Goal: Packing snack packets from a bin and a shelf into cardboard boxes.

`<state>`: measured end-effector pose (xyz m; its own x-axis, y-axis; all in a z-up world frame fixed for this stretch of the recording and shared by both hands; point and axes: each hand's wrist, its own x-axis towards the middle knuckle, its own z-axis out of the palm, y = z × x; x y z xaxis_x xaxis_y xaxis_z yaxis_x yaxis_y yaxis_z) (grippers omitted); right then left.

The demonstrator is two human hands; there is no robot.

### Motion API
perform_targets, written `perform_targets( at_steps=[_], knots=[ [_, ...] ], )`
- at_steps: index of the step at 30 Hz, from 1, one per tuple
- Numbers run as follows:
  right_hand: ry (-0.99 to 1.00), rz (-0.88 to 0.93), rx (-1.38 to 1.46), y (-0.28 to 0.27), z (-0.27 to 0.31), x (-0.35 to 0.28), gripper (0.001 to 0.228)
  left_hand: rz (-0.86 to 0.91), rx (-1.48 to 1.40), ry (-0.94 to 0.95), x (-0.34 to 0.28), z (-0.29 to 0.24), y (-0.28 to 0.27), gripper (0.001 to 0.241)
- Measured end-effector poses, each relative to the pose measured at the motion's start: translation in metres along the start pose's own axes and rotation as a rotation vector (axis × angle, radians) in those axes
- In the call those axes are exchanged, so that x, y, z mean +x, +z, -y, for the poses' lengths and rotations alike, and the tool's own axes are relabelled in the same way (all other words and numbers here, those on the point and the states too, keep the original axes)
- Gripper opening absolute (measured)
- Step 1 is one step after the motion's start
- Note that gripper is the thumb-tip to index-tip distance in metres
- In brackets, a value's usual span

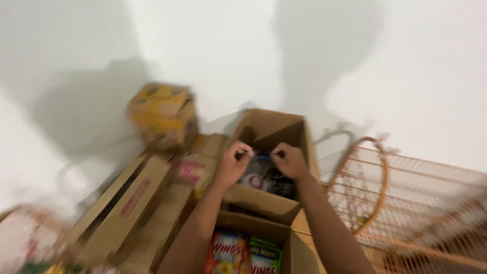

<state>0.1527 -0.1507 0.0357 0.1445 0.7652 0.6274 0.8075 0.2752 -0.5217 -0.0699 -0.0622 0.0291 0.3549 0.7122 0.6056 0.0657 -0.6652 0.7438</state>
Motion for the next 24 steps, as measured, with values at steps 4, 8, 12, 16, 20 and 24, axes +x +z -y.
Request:
perform_targets(
  at_steps=[4, 8, 12, 16, 20, 24],
  knots=[
    [-0.076, -0.03, 0.059, 0.004, 0.006, 0.004, 0.007, 0.066, -0.219, 0.056, -0.057, -0.057, -0.059, 0.026],
    [-0.182, -0.071, 0.146, 0.004, 0.016, -0.006, 0.003, 0.065, -0.416, -0.221, -0.146, -0.106, -0.091, 0.034],
    [-0.347, -0.102, 0.228, 0.0, 0.051, -0.02, 0.007, -0.166, -0.382, -0.271, -0.249, -0.125, -0.101, 0.039],
    [-0.066, 0.093, 0.651, -0.016, 0.11, -0.094, 0.013, -0.35, -0.258, -0.318, -0.333, -0.141, -0.101, 0.042],
    [0.101, 0.427, 0.947, -0.026, 0.208, -0.203, 0.016, -0.492, -0.431, -0.763, -0.407, -0.159, -0.11, 0.038],
    [0.173, 0.775, 1.027, 0.027, 0.243, -0.289, 0.023, -0.583, -0.183, -0.847, -0.484, -0.152, -0.117, 0.047]
  ],
)
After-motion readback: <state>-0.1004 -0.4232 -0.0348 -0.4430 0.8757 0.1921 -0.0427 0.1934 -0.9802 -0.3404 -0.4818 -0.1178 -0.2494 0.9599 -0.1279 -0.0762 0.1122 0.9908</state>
